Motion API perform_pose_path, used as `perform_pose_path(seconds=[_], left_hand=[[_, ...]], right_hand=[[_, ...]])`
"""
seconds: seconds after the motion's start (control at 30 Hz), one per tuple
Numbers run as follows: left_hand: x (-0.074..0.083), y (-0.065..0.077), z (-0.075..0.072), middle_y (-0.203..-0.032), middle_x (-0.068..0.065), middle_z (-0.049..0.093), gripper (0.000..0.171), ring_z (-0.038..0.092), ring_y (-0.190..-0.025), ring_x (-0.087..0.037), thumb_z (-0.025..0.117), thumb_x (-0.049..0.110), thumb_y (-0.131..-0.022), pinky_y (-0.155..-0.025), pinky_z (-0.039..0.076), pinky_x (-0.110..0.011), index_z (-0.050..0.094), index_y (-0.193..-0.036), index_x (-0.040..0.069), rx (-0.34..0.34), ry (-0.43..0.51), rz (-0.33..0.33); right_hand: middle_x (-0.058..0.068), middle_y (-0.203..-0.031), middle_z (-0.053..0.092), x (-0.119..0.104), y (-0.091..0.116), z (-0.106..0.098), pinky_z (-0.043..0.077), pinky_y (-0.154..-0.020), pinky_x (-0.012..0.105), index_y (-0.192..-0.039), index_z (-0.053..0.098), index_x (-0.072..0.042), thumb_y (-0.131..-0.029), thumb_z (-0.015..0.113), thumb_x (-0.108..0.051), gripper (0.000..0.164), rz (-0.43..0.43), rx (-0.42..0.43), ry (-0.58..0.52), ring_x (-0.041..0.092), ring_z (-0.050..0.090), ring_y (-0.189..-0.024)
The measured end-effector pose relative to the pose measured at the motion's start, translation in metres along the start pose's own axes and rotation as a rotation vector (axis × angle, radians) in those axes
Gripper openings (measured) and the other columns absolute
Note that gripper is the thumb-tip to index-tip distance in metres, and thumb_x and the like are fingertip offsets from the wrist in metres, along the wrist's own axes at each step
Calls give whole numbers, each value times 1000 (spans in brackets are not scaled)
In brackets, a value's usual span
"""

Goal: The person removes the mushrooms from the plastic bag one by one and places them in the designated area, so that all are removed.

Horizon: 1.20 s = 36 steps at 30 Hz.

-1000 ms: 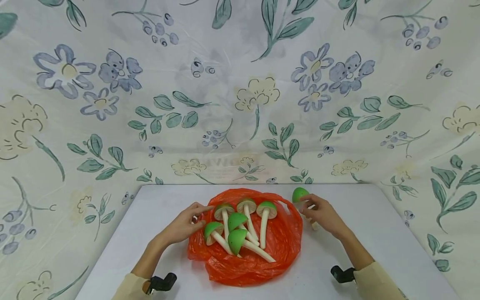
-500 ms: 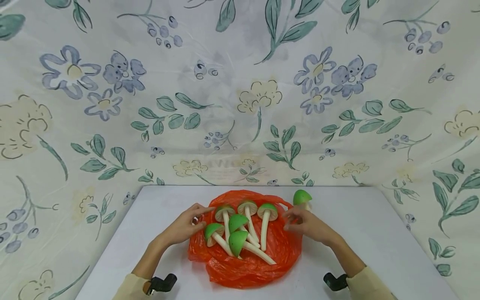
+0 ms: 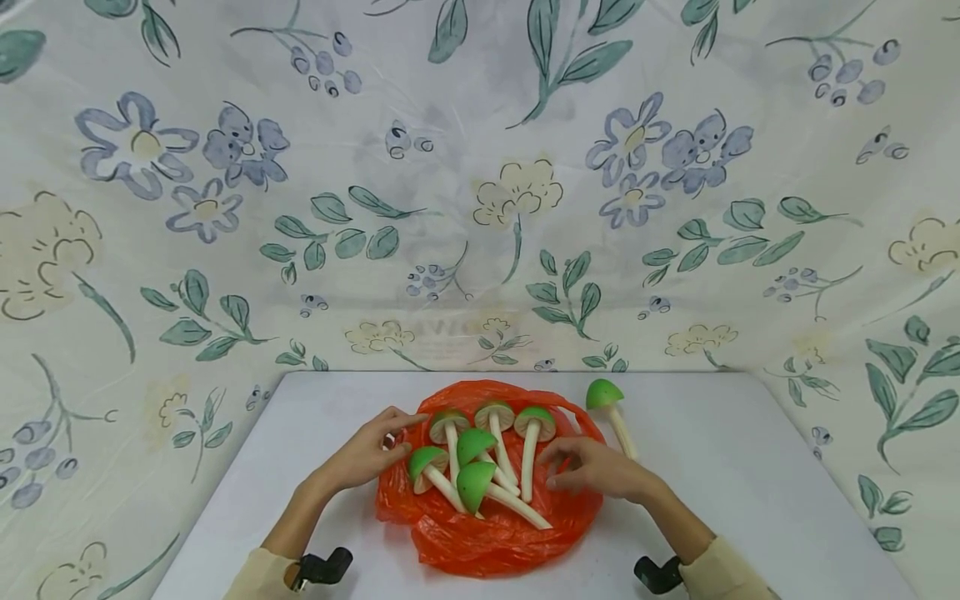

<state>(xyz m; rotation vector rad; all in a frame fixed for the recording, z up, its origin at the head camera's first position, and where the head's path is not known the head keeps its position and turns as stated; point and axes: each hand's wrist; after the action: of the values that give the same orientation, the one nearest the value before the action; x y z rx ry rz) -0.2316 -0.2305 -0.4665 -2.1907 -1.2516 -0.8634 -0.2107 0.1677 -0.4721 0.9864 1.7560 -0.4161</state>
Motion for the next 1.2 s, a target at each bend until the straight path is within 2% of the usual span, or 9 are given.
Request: perform_pose_path(seconds=[0.2,0.43,0.67,1.2], left_hand=[[-2,0,-1,-110,-6,55,47,50,-92,-20,62,3,-93,-77,47,-28,60,-140,9,-4,11,-11],[0,0,0,-110,-7,56,47,50,-93,-18,62,3,-93,-80,47,-28,60,-139,7,-3,4,3],[0,0,0,-110,-6,56,47,50,-94,-18,61,3,-93,-80,48,-28,59,-140,6,-7,5,12],[-2,-1,1,-110,-5,57,47,51,-95,-17,62,2,-93,-79,47,-28,60,-139,7,-2,0,21]], right_hand=[[5,-102,66,0,-2,8,53,-72,33,-118,69,-10,-93,71,-21,27,3,-43,-44,22,61,-83],[7,-106,67,-1,-7,15,54,-76,32,-119,68,-10,-93,70,-18,27,4,-97,-89,21,62,-89],[3,-98,66,-4,-9,23,49,-73,28,-119,69,-13,-91,71,-18,28,7,-114,-34,20,59,-88],[-1,-97,66,2,-14,31,47,-73,27,-115,71,-20,-90,73,-20,25,-2,-140,6,18,58,-90]])
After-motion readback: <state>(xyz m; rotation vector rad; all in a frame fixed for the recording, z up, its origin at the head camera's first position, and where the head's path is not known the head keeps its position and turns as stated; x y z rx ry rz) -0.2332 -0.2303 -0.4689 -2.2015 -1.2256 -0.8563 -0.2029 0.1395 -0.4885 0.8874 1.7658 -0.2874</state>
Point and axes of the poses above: each hand's wrist, its own y-axis away from the middle knuckle, its own z-axis out of the palm, x = y × z
